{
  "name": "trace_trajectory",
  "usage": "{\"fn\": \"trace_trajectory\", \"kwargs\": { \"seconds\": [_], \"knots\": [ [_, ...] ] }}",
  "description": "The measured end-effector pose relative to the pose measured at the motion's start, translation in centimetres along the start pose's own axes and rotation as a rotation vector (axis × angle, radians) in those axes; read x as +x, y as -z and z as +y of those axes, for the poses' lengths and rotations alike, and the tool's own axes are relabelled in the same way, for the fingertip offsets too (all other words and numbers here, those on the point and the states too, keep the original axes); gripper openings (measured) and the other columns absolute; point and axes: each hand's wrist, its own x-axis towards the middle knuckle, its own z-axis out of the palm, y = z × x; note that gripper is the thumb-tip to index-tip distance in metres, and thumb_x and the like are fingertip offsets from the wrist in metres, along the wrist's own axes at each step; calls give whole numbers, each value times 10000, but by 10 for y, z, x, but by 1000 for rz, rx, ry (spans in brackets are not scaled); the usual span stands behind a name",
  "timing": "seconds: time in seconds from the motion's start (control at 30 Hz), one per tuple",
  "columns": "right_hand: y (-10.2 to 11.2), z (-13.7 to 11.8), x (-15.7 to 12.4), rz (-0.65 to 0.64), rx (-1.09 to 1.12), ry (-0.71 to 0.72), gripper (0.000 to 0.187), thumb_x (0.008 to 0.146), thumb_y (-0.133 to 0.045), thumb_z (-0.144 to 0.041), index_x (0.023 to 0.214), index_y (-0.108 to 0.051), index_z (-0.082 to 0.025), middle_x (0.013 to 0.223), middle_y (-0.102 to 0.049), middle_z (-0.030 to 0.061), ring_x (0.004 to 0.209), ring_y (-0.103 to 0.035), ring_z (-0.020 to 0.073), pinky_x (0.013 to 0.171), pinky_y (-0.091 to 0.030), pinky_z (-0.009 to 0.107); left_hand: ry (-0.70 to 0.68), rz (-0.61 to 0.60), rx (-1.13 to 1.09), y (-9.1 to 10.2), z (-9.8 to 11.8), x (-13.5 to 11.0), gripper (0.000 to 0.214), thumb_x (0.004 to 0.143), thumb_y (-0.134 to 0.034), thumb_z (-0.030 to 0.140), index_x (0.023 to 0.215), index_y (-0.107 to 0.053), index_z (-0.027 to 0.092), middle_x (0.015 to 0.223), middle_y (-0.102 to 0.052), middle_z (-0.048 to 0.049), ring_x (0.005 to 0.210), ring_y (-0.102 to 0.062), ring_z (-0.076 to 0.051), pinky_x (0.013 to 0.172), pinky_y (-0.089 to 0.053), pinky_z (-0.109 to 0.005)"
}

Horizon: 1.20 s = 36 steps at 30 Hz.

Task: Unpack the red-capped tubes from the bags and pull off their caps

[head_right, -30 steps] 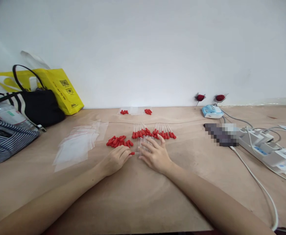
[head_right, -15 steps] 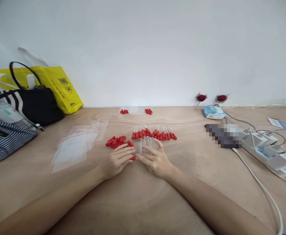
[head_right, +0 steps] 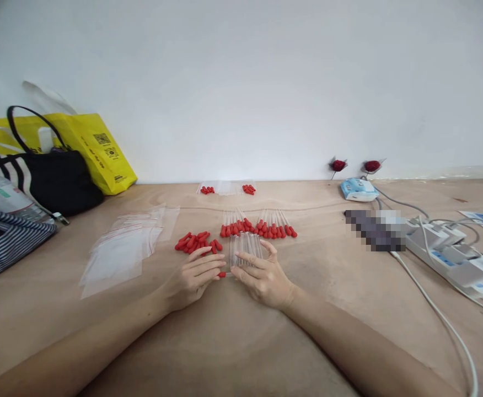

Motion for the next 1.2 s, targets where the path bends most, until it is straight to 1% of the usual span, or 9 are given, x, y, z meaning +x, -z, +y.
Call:
{"fn": "trace_trajectory", "kwargs": {
  "seconds": [0.2,0.3,0.4,0.53,0.63,0.77,0.9,1.1,1.2],
  "knots": [
    [11,8,-6,1,-20,-42,242,816,-440,-115,964,-589,-237,790,-696,-21,956,-587,155,988,-156,458,11,36,23,4,-3,-7,180,845,-424,106,907,-579,173,969,-661,-49,974,-573,-168,884,-421,-356],
    [17,19,-10,-13,-72,-206,220,821,-458,-153,965,-607,-226,685,-672,-13,809,-607,147,916,-256,411,128,87,-13,5,-4,-10,150,844,-444,129,919,-567,173,938,-640,-64,872,-575,-162,775,-467,-312],
    [15,27,-12,-54,-128,-339,210,828,-482,-213,983,-622,-234,539,-585,-33,582,-538,106,778,-332,326,269,144,-48,4,-6,-10,169,856,-434,168,968,-560,169,900,-565,-69,787,-557,-135,699,-483,-259],
    [8,32,-14,-111,-136,-417,310,847,-394,-159,1106,-560,-194,641,-601,2,599,-524,110,714,-339,301,485,202,32,7,-20,-7,262,863,-379,188,1076,-530,160,911,-489,-74,799,-546,-145,721,-478,-283],
    [5,34,-13,-41,-100,-475,279,834,-412,-174,1074,-555,-157,729,-636,28,644,-553,123,732,-347,308,617,153,18,9,-31,-5,279,848,-394,221,1101,-500,175,881,-518,-56,786,-552,-151,709,-477,-291],
    [-1,33,-5,103,-62,-477,125,808,-480,-200,839,-599,-179,710,-656,6,619,-560,115,752,-350,308,702,107,39,4,-40,1,221,784,-514,288,978,-514,182,791,-578,-21,743,-555,-165,700,-453,-308],
    [-12,32,4,160,-77,-428,104,783,-512,-183,799,-615,-182,608,-630,-14,571,-533,105,735,-342,302,642,12,142,-3,-40,5,132,770,-550,318,777,-565,188,766,-617,-19,755,-537,-185,718,-397,-325],
    [-24,31,6,68,-119,-355,139,777,-500,-152,776,-636,-184,606,-612,-9,588,-509,101,736,-304,300,680,33,226,3,-37,11,218,781,-519,395,761,-609,197,788,-614,-32,807,-516,-200,755,-356,-344],
    [-25,29,6,-3,-129,-354,160,785,-479,-156,783,-637,-182,628,-607,3,620,-508,108,748,-284,306,718,-24,265,5,-42,22,203,767,-508,362,725,-636,210,895,-608,-50,901,-502,-231,806,-329,-394]
  ]
}}
